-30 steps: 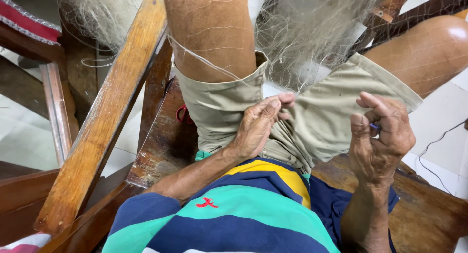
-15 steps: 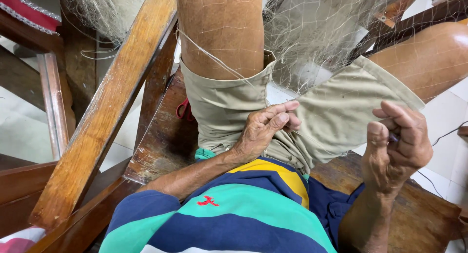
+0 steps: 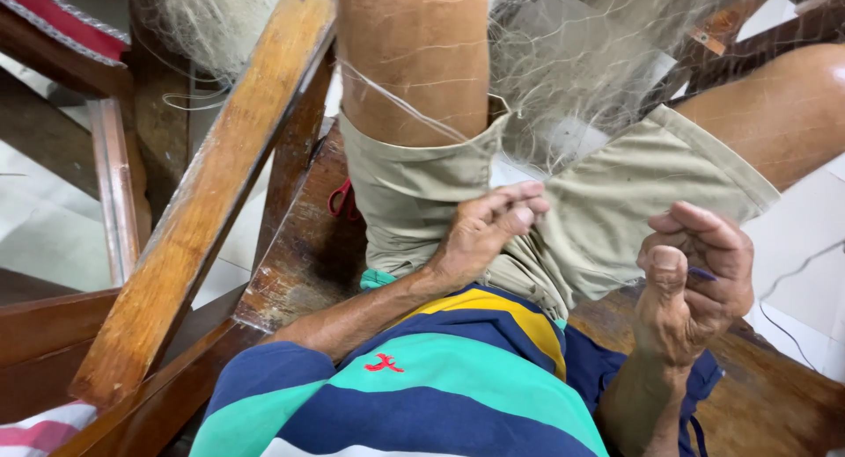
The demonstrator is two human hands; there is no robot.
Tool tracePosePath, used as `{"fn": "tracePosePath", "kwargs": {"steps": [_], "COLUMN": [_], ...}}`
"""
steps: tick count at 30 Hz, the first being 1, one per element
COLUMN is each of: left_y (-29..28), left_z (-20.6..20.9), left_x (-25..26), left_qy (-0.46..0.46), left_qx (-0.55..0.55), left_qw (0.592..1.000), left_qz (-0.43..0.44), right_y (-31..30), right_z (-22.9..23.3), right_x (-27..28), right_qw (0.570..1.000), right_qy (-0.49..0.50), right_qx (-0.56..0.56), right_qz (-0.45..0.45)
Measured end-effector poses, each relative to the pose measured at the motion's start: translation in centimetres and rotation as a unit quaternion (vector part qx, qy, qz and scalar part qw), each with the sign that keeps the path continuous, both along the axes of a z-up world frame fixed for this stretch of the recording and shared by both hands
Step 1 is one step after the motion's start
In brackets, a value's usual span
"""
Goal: Repairing a fishing net by weaving and knotting with a netting needle
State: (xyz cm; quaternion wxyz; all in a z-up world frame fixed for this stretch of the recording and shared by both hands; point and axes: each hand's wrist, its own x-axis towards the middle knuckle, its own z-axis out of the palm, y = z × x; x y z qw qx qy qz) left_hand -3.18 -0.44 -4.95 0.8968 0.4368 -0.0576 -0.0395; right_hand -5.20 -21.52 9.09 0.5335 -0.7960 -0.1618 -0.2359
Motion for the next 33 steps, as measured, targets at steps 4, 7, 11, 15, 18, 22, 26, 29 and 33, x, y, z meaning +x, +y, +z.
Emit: {"fn": "tracePosePath", "kwargs": {"steps": [4, 7, 11, 15, 18, 22, 26, 29, 33], "left_y": [5.5, 13.0, 21.0, 24.8, 22.3, 21.3, 21.7, 22.5, 22.5], "left_z": [5.7, 12.8, 14.2, 6.4, -5.6, -18.5, -21.5, -22.7, -21.6], "left_x": [-1.6, -2.2, -0.3, 4.7, 6.4, 3.4, 1.7, 2.4, 3.5], "left_qy": [-0.022, -0.229, -0.191, 0.038, -0.021, 0.048, -0.021, 0.023, 0.128], "left_qx": [0.166, 0.405, 0.366, 0.34, 0.465, 0.773, 0.848, 0.799, 0.773], "left_qw": [0.98, 0.866, 0.904, 0.94, 0.839, 0.582, 0.471, 0.569, 0.613], "left_qz": [-0.107, -0.181, -0.112, 0.004, 0.282, 0.248, 0.243, 0.193, 0.105], "right_y": [0.5, 0.1, -0.3, -0.5, -1.4, -0.5, -0.2, -0.6, -0.3], "right_z": [-0.6, -1.2, -0.6, 0.3, -0.3, 0.6, 1.0, 0.5, 0.3], "right_x": [0.0, 0.1, -0.1, -0.6, -1.1, -1.8, -1.9, -2.2, -2.2], "right_qw": [1.0, 1.0, 0.999, 0.996, 0.996, 0.996, 0.997, 0.997, 0.997], "right_qy": [0.01, 0.015, 0.019, 0.009, -0.021, 0.005, 0.017, 0.02, 0.017], "right_qx": [-0.01, 0.001, 0.012, 0.041, 0.051, 0.056, 0.041, 0.041, 0.048], "right_qz": [0.004, 0.004, -0.034, -0.077, -0.063, -0.062, -0.061, -0.061, -0.058]}}
